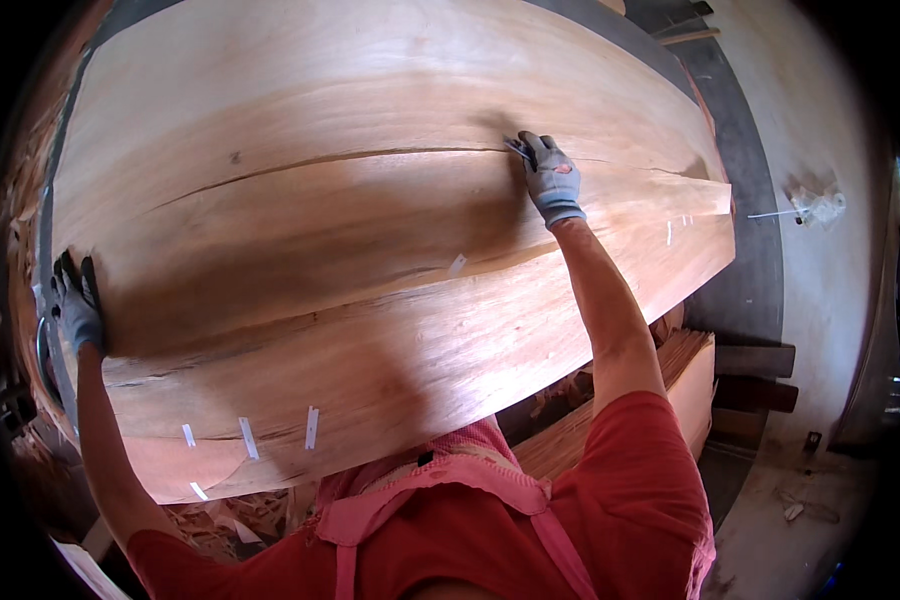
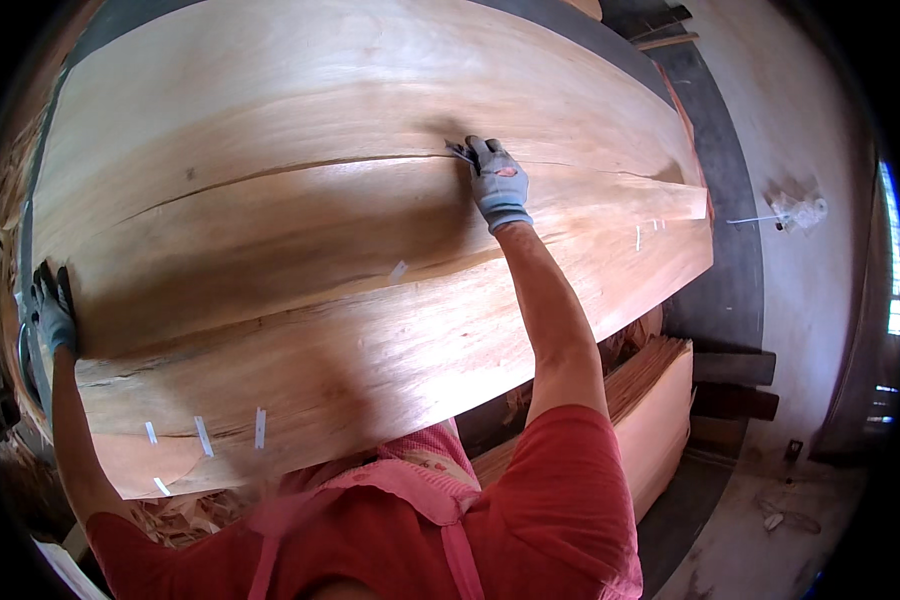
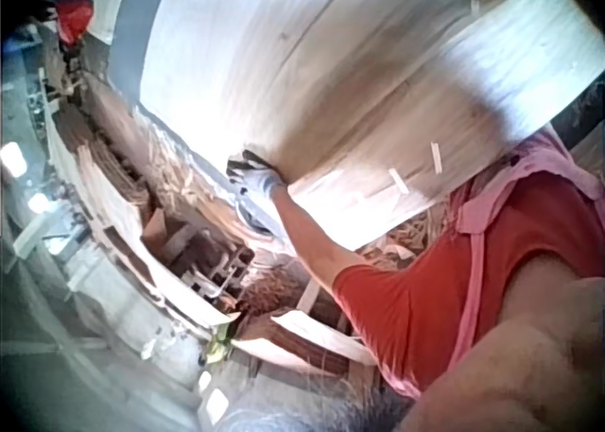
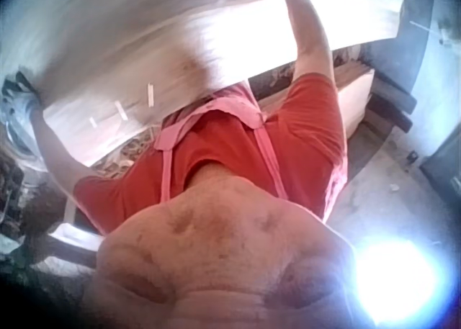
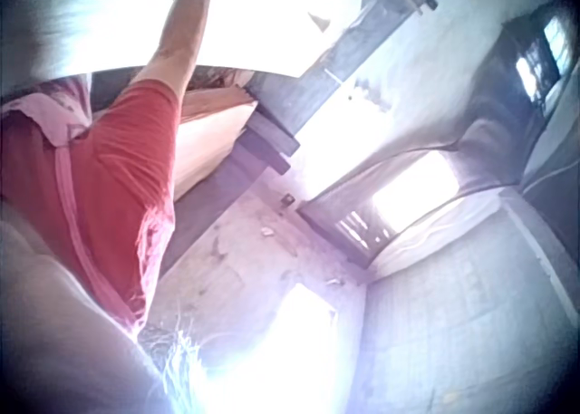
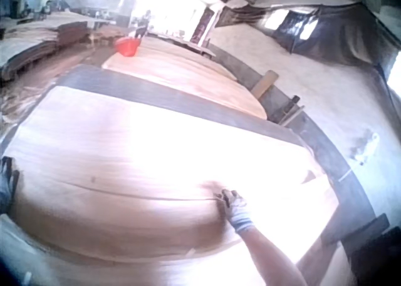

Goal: The person uses a utility knife to trim a wood patch, applies it to a larger curved wood veneer panel, and uses a strip of white tape to secure the seam.

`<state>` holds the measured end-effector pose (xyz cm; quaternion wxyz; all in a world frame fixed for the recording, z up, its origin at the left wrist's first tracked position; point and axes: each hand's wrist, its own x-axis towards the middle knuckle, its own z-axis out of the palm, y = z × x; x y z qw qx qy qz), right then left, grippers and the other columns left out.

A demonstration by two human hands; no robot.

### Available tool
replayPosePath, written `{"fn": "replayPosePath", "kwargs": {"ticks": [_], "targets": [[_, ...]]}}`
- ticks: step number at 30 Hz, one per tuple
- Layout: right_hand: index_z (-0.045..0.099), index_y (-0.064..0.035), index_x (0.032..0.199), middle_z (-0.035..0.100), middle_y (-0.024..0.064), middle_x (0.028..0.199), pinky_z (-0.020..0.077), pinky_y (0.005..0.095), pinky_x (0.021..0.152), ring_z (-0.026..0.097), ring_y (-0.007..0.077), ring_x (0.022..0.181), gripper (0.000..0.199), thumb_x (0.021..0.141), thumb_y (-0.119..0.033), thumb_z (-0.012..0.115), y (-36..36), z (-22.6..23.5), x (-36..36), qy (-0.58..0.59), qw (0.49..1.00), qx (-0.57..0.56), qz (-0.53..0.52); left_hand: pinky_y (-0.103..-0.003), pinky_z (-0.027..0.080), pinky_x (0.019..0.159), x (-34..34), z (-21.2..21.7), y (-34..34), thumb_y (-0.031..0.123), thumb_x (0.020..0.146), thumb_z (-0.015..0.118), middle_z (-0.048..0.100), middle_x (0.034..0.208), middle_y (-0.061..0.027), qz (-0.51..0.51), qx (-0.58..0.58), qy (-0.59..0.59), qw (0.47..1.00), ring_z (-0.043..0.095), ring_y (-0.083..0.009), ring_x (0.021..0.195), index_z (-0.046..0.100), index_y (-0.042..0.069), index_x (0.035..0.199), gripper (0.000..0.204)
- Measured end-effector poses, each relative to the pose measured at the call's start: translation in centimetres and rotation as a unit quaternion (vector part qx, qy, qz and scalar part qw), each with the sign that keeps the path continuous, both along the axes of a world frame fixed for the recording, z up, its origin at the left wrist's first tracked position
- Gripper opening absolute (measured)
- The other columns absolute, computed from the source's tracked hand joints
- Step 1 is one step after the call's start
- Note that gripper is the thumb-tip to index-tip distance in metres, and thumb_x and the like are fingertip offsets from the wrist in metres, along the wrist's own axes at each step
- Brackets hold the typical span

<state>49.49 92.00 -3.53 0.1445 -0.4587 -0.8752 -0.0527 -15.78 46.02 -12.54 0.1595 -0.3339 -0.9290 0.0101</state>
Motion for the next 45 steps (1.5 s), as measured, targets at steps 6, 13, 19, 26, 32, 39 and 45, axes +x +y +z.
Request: {"fn": "replayPosePath", "kwargs": {"ticks": [6, 13, 19, 26, 32, 39, 45], "targets": [[0.063, -0.0186, 0.114, 0.061, 0.0082, 0.110, 0.0536, 0.0429, 0.083, 0.061, 0.0307, 0.105, 0.032, 0.083, -0.012, 0.061, -1.2, -0.8, -1.9, -0.076, 0.996, -0.045, -0.012, -0.045, 0.021, 0.118, -1.6, -1.1, -1.3, 0.055, 0.099, 0.039, 0.031, 0.156, -0.0154, -0.005, 0.004, 0.044, 0.999, 0.026, -0.0346, 0.144, 0.031, 0.013, 0.152, 0.069], [0.066, -0.0175, 0.100, 0.062, 0.0065, 0.102, 0.0533, 0.0416, 0.077, 0.062, 0.0289, 0.098, 0.020, 0.080, -0.015, 0.063, -1.9, -0.1, -1.1, -0.058, 0.998, -0.002, 0.014, -0.044, 0.019, 0.119, -1.2, -1.2, -0.1, 0.053, 0.100, 0.037, 0.032, 0.155, -0.0149, -0.006, -0.025, 0.032, 0.999, 0.028, -0.0343, 0.143, 0.031, 0.012, 0.152, 0.067], [0.065, -0.0180, 0.102, 0.063, 0.0092, 0.099, 0.0522, 0.0427, 0.075, 0.063, 0.0322, 0.092, 0.018, 0.086, -0.025, 0.063, -0.1, -0.8, -1.9, -0.067, 0.997, 0.029, 0.032, -0.042, 0.027, 0.115, -1.6, -1.1, 0.1, 0.053, 0.098, 0.046, 0.042, 0.147, -0.0195, -0.031, 0.001, 0.044, 0.999, 0.036, -0.0355, 0.137, 0.042, 0.004, 0.145, 0.068], [0.062, -0.0184, 0.119, 0.064, 0.0115, 0.107, 0.0509, 0.0428, 0.082, 0.062, 0.0329, 0.098, 0.028, 0.092, -0.026, 0.057, -3.7, 0.6, 2.1, 0.047, 0.998, 0.047, 0.020, -0.043, 0.024, 0.117, -1.9, -1.0, -1.1, 0.059, 0.097, 0.040, 0.038, 0.150, -0.0205, -0.064, 0.060, 0.005, 0.996, 0.033, -0.0366, 0.139, 0.038, 0.006, 0.148, 0.074], [0.060, -0.0193, 0.124, 0.059, 0.0053, 0.125, 0.0443, 0.0436, 0.093, 0.052, 0.0305, 0.115, 0.034, 0.092, -0.031, 0.058, -6.4, -2.2, 9.5, 0.016, 0.997, 0.067, -0.039, -0.043, 0.024, 0.117, -2.5, -1.6, -0.4, 0.058, 0.097, 0.039, 0.038, 0.150, -0.0203, -0.069, 0.049, 0.007, 0.996, 0.032, -0.0362, 0.140, 0.038, 0.006, 0.148, 0.072], [0.063, -0.0102, 0.120, 0.067, 0.0088, 0.094, 0.0513, 0.0381, 0.077, 0.062, 0.0291, 0.090, 0.034, 0.087, -0.012, 0.060, -10.5, 2.0, 4.4, 0.075, 0.994, 0.002, 0.077, -0.043, 0.020, 0.118, -5.8, -2.9, -3.1, 0.050, 0.101, 0.031, 0.037, 0.152, -0.0166, -0.088, -0.041, 0.127, 0.987, 0.031, -0.0366, 0.140, 0.036, 0.011, 0.149, 0.062], [0.064, -0.0104, 0.120, 0.064, 0.0098, 0.094, 0.0525, 0.0395, 0.071, 0.062, 0.0308, 0.084, 0.042, 0.078, -0.010, 0.068, -15.6, 1.3, -2.1, 0.049, 0.961, -0.049, 0.267, -0.043, 0.026, 0.115, 3.1, 2.5, 5.0, 0.059, 0.098, 0.034, 0.042, 0.146, -0.0229, -0.030, -0.148, 0.060, 0.987, 0.037, -0.0372, 0.137, 0.041, 0.005, 0.145, 0.072]]}}
